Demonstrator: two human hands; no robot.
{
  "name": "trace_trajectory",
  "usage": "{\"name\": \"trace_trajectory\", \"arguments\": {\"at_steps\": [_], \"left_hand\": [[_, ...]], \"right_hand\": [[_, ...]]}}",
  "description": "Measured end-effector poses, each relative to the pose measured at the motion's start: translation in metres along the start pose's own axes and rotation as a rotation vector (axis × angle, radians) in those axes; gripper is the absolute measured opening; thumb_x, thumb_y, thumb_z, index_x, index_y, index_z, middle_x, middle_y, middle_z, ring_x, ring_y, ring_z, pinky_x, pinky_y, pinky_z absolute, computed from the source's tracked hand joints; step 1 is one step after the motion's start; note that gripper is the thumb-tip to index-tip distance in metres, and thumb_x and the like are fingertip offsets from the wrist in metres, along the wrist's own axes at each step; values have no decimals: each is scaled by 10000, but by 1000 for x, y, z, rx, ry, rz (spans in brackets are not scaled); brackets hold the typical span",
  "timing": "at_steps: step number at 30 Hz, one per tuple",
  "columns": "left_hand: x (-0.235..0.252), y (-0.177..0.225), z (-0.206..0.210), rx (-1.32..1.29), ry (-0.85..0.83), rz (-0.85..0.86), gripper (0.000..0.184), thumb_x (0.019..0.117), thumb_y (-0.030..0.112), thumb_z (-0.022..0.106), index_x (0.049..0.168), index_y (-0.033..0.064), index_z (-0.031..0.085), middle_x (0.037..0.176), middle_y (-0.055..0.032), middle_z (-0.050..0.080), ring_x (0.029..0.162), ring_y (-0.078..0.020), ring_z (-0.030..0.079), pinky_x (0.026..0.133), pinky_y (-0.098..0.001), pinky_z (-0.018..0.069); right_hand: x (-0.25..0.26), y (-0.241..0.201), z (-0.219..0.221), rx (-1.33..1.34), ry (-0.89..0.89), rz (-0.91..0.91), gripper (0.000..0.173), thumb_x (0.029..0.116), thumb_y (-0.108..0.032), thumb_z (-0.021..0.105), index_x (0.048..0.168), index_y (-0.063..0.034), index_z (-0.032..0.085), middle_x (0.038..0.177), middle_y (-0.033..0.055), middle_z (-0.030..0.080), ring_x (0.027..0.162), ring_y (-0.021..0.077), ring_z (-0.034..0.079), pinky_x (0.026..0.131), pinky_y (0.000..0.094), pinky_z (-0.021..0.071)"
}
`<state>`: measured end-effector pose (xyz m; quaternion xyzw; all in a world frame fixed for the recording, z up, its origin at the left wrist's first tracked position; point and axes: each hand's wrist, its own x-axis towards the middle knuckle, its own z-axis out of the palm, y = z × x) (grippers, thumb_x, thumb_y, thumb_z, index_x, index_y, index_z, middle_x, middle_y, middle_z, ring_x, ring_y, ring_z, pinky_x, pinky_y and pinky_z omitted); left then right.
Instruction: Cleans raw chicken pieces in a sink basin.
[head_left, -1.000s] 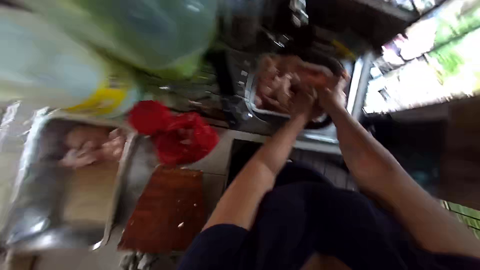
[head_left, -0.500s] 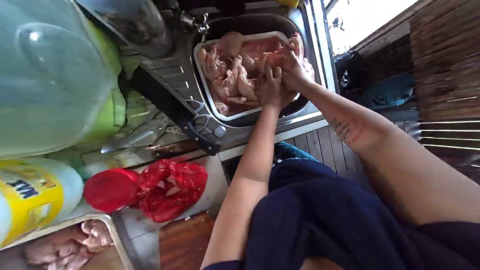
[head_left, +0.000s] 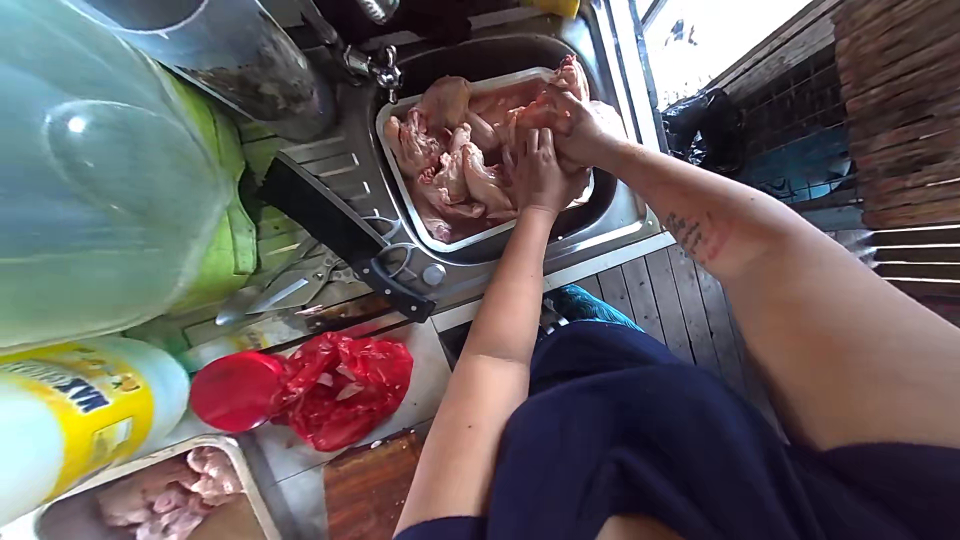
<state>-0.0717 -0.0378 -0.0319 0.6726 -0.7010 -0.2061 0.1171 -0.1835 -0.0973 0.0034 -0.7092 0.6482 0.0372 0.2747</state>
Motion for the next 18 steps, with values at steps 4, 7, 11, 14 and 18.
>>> {"name": "trace_trajectory", "arguments": {"at_steps": [4, 7, 11, 14, 18], "left_hand": [[7, 6, -9, -1, -47, 20, 859, 765, 610, 759, 1347, 4, 582, 1442, -177, 556, 1385, -335, 493, 1122, -527, 396], [6, 8, -4, 48, -23, -18, 868, 784, 619, 754, 1356, -8, 571, 1469, -198, 532, 1394, -356, 487, 1091, -526, 431], [4, 14, -1, 60, -7, -75, 867, 791, 642, 716, 1344, -8, 564, 1461, -193, 527, 1349, -345, 522, 1078, -538, 431], [-1, 11, 8, 39, 78, -93, 889, 801, 672, 687, 1337, -25, 557, 1452, -210, 524, 1330, -345, 534, 1077, -534, 425], [-12, 0, 29, -85, 374, 24, 746, 825, 571, 725, 1246, -35, 621, 1330, -235, 621, 1298, -385, 566, 1158, -538, 352]], "right_hand": [[2, 0, -12, -46, -50, -36, 648, 995, -404, 582, 1598, -343, 353, 1238, 240, 678, 1128, 477, 640, 909, 689, 476], [11, 3, -14, -77, -64, -125, 617, 971, -365, 610, 1557, -343, 418, 1224, 228, 687, 1105, 475, 647, 889, 700, 470], [27, 13, -12, -95, -68, -182, 630, 955, -372, 615, 1556, -363, 426, 1219, 226, 692, 1118, 472, 645, 896, 712, 468], [34, 17, -10, -98, -52, -226, 636, 950, -422, 616, 1554, -394, 420, 1201, 218, 704, 1111, 469, 652, 896, 710, 467], [38, 13, -17, -90, -69, -249, 626, 975, -493, 613, 1556, -356, 423, 1202, 242, 693, 1128, 490, 640, 916, 726, 456]]}}
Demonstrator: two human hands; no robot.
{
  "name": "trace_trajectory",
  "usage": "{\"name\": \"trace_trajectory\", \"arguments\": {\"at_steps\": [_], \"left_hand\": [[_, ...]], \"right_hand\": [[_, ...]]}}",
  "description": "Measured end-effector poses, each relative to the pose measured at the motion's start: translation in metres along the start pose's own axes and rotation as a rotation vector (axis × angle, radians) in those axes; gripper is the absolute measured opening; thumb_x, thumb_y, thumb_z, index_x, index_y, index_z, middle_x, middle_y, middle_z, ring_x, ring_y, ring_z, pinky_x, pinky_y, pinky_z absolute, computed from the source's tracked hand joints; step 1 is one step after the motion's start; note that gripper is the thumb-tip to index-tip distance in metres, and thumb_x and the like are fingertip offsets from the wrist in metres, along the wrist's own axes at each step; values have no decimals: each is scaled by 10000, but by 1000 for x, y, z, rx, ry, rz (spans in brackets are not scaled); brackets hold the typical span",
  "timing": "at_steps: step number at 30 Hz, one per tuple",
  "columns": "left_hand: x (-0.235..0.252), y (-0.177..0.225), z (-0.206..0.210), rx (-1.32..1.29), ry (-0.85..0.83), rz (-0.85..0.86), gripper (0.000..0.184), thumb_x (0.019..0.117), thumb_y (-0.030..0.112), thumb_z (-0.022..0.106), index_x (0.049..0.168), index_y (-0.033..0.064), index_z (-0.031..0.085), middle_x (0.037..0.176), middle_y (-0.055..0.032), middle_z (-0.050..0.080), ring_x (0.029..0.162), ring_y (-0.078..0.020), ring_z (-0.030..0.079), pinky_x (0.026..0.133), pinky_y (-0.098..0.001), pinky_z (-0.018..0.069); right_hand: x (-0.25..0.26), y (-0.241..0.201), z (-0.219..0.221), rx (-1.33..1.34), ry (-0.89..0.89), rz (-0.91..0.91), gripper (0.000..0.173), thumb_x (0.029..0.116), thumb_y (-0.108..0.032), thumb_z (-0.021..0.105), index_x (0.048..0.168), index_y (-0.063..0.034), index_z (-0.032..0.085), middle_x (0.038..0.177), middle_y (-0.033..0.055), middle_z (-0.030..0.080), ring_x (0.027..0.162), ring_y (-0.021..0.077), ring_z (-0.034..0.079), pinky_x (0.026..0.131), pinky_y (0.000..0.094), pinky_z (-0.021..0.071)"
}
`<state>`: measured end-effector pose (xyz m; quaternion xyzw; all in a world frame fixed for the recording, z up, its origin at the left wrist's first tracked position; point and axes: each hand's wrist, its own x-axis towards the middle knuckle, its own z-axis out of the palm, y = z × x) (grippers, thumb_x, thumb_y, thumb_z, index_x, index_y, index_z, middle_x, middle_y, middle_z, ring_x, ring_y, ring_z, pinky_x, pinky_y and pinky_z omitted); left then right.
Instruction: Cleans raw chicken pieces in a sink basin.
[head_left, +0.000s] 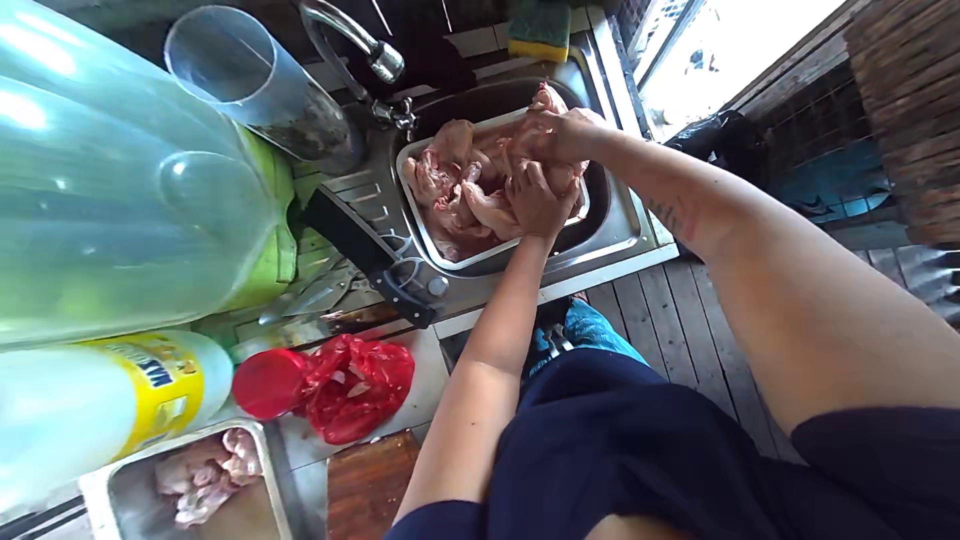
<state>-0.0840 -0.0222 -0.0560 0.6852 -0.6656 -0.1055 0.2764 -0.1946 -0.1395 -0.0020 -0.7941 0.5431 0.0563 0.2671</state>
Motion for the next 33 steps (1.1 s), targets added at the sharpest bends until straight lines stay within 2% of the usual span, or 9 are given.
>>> {"name": "trace_trajectory", "arguments": {"at_steps": [3, 7, 10, 14, 18, 20, 23, 27, 33], "left_hand": [[-4, -4, 10, -52, 190, 215, 535, 819, 379, 798, 1172, -9, 692, 1211, -218, 679, 1189, -402, 627, 1097, -533, 428], [3, -2, 0, 99, 146, 337, 566, 787, 401, 823, 1177, 8, 707, 1169, -236, 675, 1081, -414, 659, 961, -553, 492], [9, 18, -19, 220, -32, 216, 730, 763, 520, 817, 1219, -20, 631, 1223, -258, 633, 1136, -427, 634, 895, -589, 489], [15, 7, -33, 175, -225, 146, 834, 764, 548, 814, 1311, -32, 569, 1356, -235, 589, 1247, -400, 586, 979, -575, 468], [31, -22, -49, 46, -415, 105, 886, 766, 470, 858, 1430, 4, 504, 1421, -206, 581, 1350, -363, 535, 1155, -531, 386], [41, -41, -44, -61, -451, 143, 923, 729, 473, 890, 1425, 5, 505, 1417, -212, 577, 1355, -359, 525, 1176, -517, 368], [47, -53, -41, -53, -569, 120, 1014, 715, 434, 907, 1507, 27, 421, 1546, -239, 420, 1420, -376, 450, 1155, -508, 409], [50, -62, -45, -174, -643, 81, 992, 754, 256, 899, 1533, -18, 349, 1567, -258, 399, 1443, -355, 435, 1196, -469, 364], [54, -15, -46, 82, -695, -124, 1025, 706, 163, 888, 1563, 34, 341, 1594, -254, 317, 1365, -441, 486, 1018, -613, 507]], "right_hand": [[3, 1, -1, 8, -37, 4, 608, 1018, -504, 550, 1583, -358, 381, 1241, 247, 682, 1174, 502, 620, 944, 738, 433], [8, 0, -9, 16, -91, 25, 603, 1023, -509, 540, 1585, -358, 380, 1286, 269, 656, 1212, 514, 597, 979, 745, 412], [6, -14, -15, 18, -141, 84, 553, 1044, -487, 521, 1564, -332, 417, 1351, 272, 615, 1262, 514, 562, 982, 744, 406], [2, -24, -9, 3, -80, 160, 577, 1013, -509, 541, 1550, -327, 439, 1346, 257, 626, 1248, 508, 574, 953, 745, 427], [-1, -30, -9, -20, -52, 144, 651, 980, -619, 490, 1542, -292, 457, 1338, 257, 630, 1233, 511, 579, 927, 760, 425], [-5, -29, -8, -11, -56, 142, 621, 980, -556, 511, 1534, -278, 466, 1300, 274, 641, 1203, 525, 589, 908, 773, 421], [0, -30, -10, -11, -60, 153, 658, 955, -632, 503, 1520, -297, 474, 1292, 254, 653, 1217, 500, 594, 945, 756, 423], [2, -28, -9, -1, -53, 165, 659, 940, -607, 559, 1531, -331, 461, 1290, 255, 654, 1210, 511, 591, 931, 768, 418], [1, -29, -7, -13, -16, 183, 665, 964, -550, 534, 1582, -358, 377, 1305, 273, 642, 1185, 529, 600, 903, 770, 428]]}}
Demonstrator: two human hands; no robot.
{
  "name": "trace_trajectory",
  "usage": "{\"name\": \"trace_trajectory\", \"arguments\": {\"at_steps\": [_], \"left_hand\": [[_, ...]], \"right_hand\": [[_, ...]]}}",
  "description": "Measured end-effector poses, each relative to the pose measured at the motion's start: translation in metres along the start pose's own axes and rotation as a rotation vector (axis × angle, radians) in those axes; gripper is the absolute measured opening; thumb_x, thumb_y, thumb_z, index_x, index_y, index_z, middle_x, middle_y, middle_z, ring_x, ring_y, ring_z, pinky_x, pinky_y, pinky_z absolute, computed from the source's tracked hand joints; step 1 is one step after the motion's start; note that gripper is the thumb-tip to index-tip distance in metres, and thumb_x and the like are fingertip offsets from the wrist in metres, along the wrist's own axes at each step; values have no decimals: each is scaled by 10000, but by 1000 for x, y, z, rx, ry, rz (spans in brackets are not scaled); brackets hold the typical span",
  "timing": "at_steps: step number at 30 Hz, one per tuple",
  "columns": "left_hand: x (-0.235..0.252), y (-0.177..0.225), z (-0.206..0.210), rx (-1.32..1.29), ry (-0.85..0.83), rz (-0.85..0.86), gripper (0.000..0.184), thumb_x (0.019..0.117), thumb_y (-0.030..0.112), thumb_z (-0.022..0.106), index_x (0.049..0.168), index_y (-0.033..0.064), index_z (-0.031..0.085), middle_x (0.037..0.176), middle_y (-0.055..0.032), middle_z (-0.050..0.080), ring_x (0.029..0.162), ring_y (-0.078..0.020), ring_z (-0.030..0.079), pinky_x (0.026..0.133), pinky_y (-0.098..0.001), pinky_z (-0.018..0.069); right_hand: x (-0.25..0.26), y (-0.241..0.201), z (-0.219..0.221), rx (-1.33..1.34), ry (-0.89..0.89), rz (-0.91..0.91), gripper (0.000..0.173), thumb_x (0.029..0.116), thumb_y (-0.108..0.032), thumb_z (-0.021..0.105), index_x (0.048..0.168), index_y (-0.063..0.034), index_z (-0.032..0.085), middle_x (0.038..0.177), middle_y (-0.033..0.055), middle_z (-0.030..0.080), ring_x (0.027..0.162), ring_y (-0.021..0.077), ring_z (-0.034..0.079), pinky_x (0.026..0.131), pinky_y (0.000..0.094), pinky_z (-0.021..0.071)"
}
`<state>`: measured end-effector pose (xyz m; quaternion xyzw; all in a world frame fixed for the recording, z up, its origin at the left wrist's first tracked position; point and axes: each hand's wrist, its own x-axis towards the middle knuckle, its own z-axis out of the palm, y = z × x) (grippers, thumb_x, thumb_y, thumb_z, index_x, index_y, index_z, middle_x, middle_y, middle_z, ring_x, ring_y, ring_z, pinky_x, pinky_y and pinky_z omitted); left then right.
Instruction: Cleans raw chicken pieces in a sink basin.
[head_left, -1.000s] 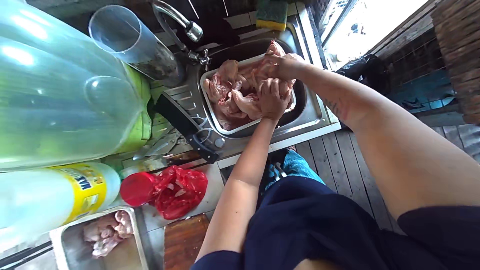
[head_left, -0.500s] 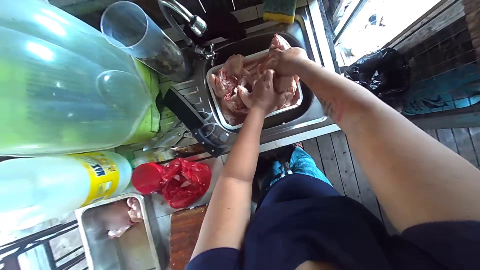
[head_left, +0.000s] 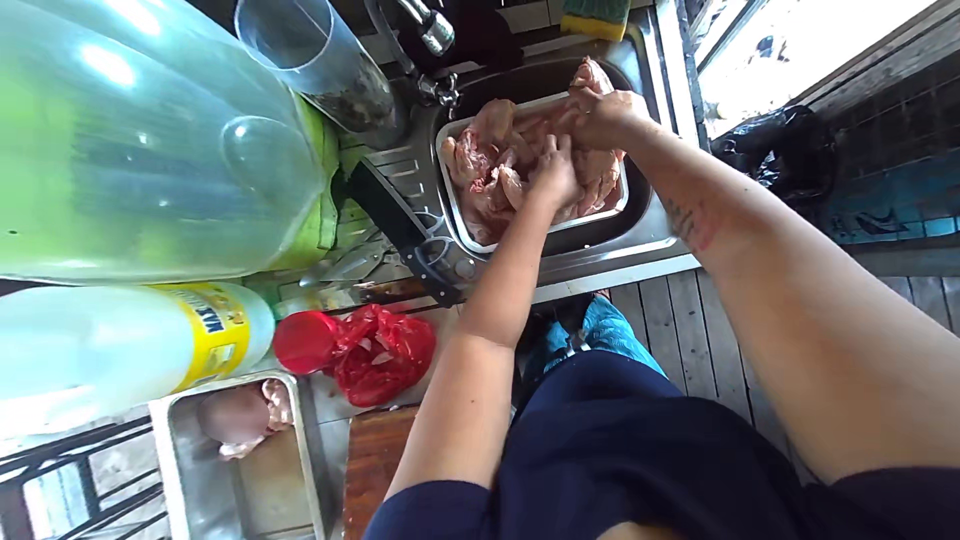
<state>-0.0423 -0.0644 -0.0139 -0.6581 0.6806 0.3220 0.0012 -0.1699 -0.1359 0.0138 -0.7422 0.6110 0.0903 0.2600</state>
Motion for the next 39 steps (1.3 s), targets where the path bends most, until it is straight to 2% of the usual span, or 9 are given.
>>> {"name": "trace_trajectory", "arguments": {"at_steps": [4, 6, 9, 12, 17, 20, 25, 30, 39], "left_hand": [[-3, 5, -5, 59, 16, 12, 877, 763, 144, 825, 1535, 40, 421, 1543, -243, 399, 1397, -427, 440, 1099, -563, 446], [-8, 9, -7, 93, 0, -37, 869, 811, 174, 790, 1572, 73, 382, 1559, -272, 359, 1337, -452, 496, 1053, -577, 479], [-14, 11, 0, 131, -15, -156, 1008, 804, 304, 810, 1615, 86, 252, 1555, -345, 294, 1195, -489, 588, 939, -597, 539], [-17, 2, 5, 154, -34, -211, 1126, 778, 468, 820, 1604, 18, 202, 1443, -354, 466, 1245, -501, 563, 1003, -676, 446], [-25, 0, 3, 138, -51, -299, 966, 825, 629, 700, 1474, -32, 427, 1313, -248, 639, 1252, -420, 607, 1028, -641, 459], [-28, -6, 4, 127, -40, -263, 707, 904, 564, 649, 1330, 2, 598, 1294, -224, 657, 1237, -400, 620, 990, -637, 481], [-27, -19, 26, 206, 94, -186, 612, 932, 528, 640, 1293, 34, 648, 1311, -182, 658, 1217, -362, 625, 994, -569, 475], [-38, -20, 34, 90, 161, -161, 763, 866, 642, 651, 1293, 9, 634, 1303, -195, 646, 1233, -360, 602, 1047, -559, 436], [-34, -20, 45, 64, 231, -175, 763, 834, 676, 652, 1265, 47, 656, 1269, -165, 660, 1209, -350, 609, 1016, -550, 445]], "right_hand": [[1, 0, 2, 3, -3, 19, 651, 968, -499, 526, 1586, -378, 362, 1301, 277, 642, 1191, 531, 596, 901, 757, 432], [4, 2, 4, -1, 8, 11, 684, 948, -529, 556, 1587, -383, 360, 1288, 275, 649, 1169, 530, 607, 887, 756, 439], [9, 5, 10, 10, 18, -6, 724, 933, -551, 599, 1591, -382, 350, 1294, 266, 650, 1172, 531, 607, 911, 767, 430], [4, 5, 12, 31, 42, 2, 761, 907, -537, 644, 1592, -378, 353, 1297, 249, 654, 1177, 511, 611, 915, 751, 442], [-9, -13, 12, 85, 55, 100, 825, 893, -423, 685, 1617, -350, 296, 1389, 285, 577, 1231, 516, 573, 933, 729, 446], [-11, -16, 18, 184, 108, 145, 844, 888, -358, 708, 1622, -308, 293, 1478, 280, 500, 1297, 497, 527, 978, 694, 441], [-4, -17, 33, 342, 196, 198, 819, 879, -246, 734, 1602, -238, 349, 1518, 279, 446, 1348, 464, 495, 1037, 645, 449], [-6, -10, 25, 137, 133, 137, 832, 875, -376, 736, 1603, -309, 341, 1375, 265, 602, 1246, 500, 575, 977, 718, 443], [1, 8, 22, 110, 133, -19, 665, 917, -319, 691, 1539, -320, 456, 1241, 201, 696, 1176, 466, 630, 962, 731, 443]]}}
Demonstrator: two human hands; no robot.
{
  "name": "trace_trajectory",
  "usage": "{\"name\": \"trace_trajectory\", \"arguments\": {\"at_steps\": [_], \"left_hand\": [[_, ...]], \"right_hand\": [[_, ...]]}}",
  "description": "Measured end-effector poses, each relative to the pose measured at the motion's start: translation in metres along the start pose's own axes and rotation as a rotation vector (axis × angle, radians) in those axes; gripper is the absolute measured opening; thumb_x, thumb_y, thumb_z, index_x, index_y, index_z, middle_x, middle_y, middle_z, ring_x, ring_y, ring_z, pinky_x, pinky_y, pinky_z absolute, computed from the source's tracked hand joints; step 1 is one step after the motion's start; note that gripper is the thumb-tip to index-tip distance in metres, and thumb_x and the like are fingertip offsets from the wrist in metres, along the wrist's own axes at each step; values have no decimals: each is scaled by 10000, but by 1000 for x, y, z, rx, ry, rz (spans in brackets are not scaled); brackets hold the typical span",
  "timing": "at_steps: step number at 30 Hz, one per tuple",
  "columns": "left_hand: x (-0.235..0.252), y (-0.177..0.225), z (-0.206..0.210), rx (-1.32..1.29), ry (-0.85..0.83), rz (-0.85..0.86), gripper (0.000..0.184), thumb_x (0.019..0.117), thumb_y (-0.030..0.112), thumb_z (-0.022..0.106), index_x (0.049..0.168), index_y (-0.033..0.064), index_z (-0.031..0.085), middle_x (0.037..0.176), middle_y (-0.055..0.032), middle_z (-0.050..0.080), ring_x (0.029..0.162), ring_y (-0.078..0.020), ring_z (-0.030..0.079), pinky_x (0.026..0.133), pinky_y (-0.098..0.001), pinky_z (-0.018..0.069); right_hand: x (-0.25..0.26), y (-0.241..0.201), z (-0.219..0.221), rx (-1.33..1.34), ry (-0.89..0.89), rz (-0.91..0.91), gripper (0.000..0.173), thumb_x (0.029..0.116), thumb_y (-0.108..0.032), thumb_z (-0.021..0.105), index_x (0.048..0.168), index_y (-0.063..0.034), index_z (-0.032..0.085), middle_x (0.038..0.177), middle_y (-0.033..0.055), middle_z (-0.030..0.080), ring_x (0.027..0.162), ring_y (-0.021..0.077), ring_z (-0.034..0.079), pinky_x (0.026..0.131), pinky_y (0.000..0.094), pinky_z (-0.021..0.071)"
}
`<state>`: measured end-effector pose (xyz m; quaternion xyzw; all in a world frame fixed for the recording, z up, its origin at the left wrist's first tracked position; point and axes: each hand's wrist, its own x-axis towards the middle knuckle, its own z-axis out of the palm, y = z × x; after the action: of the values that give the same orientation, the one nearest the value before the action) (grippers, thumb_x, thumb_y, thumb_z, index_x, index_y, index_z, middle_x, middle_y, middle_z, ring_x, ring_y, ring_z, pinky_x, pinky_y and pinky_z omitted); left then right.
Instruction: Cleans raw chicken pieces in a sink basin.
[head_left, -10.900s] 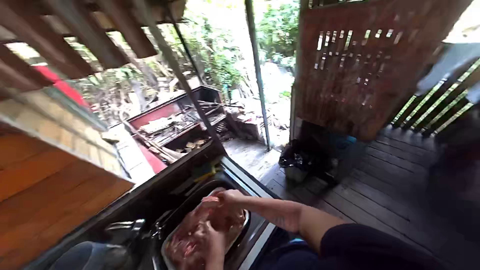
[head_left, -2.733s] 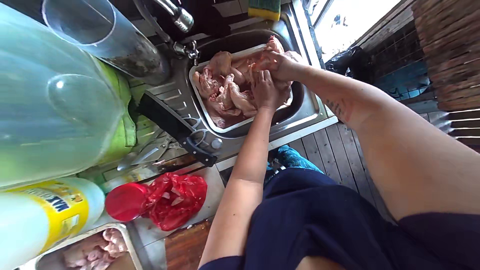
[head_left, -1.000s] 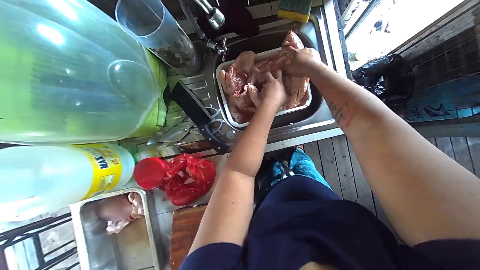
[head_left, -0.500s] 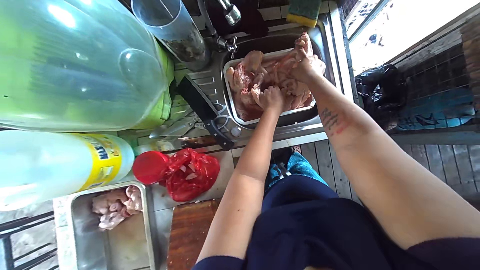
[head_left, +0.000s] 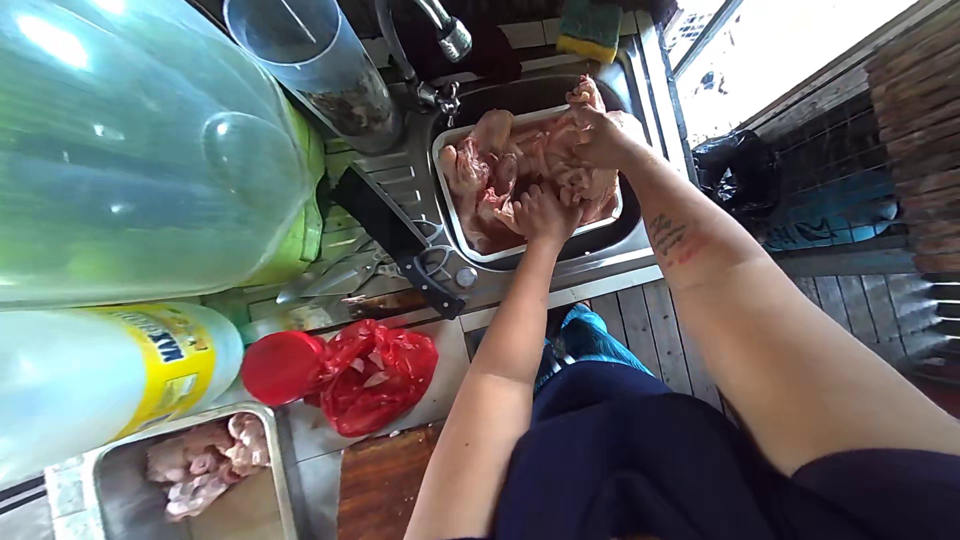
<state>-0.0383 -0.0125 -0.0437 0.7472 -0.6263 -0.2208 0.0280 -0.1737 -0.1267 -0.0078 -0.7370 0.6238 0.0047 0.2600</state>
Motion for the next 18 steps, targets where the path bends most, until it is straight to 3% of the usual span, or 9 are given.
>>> {"name": "trace_trajectory", "arguments": {"at_steps": [3, 6, 9, 10, 12, 14, 16, 18], "left_hand": [[2, -2, 3, -12, -19, 9, 751, 831, 639, 676, 1289, 45, 643, 1295, -176, 644, 1226, -362, 595, 1027, -568, 433], [5, -10, 1, -12, -59, 55, 749, 866, 627, 644, 1325, 36, 612, 1353, -195, 605, 1266, -377, 573, 1031, -580, 439], [14, -16, -15, -190, -194, 50, 816, 946, 557, 618, 1500, -17, 443, 1506, -266, 457, 1400, -417, 456, 1120, -593, 389], [21, -17, -19, -338, -213, 14, 760, 999, 500, 586, 1513, -34, 423, 1532, -276, 430, 1429, -408, 430, 1157, -575, 367], [38, -13, -21, -678, -159, -108, 600, 1040, 409, 572, 1414, -58, 520, 1452, -262, 530, 1389, -355, 492, 1161, -524, 385], [46, -1, -29, -699, -58, -220, 554, 991, 385, 649, 1315, -61, 591, 1311, -247, 636, 1274, -343, 595, 1086, -525, 455], [46, 12, -35, -540, -27, -277, 618, 957, 360, 692, 1399, -41, 534, 1325, -231, 640, 1268, -344, 613, 1073, -524, 480], [46, 16, -31, -454, -1, -312, 585, 980, 296, 631, 1469, 7, 492, 1308, -210, 658, 1233, -340, 640, 1037, -523, 509]], "right_hand": [[-5, -5, -7, 46, -36, -13, 625, 945, -284, 696, 1528, -290, 472, 1269, 219, 674, 1205, 462, 615, 991, 711, 432], [6, 1, 6, 73, 31, -27, 634, 906, -301, 726, 1500, -291, 505, 1295, 271, 635, 1211, 495, 589, 982, 711, 438], [-7, -10, -2, 2, -1, 69, 674, 929, -419, 680, 1549, -354, 425, 1388, 293, 560, 1259, 504, 552, 965, 708, 443], [-13, -12, -4, -6, -8, 92, 672, 938, -451, 670, 1552, -345, 420, 1405, 306, 542, 1259, 516, 549, 956, 721, 438], [-17, -10, -1, 0, 17, 119, 700, 917, -518, 675, 1548, -351, 423, 1413, 317, 530, 1249, 529, 549, 940, 729, 438], [-16, -8, 4, 24, 48, 132, 747, 880, -534, 700, 1550, -362, 418, 1427, 332, 501, 1235, 540, 545, 921, 727, 436], [-18, -9, 4, 31, 62, 139, 765, 860, -549, 715, 1543, -354, 430, 1424, 333, 502, 1215, 542, 558, 895, 727, 450], [-20, -11, 2, 19, 52, 162, 824, 805, -549, 753, 1542, -369, 429, 1420, 312, 514, 1199, 514, 578, 870, 713, 478]]}}
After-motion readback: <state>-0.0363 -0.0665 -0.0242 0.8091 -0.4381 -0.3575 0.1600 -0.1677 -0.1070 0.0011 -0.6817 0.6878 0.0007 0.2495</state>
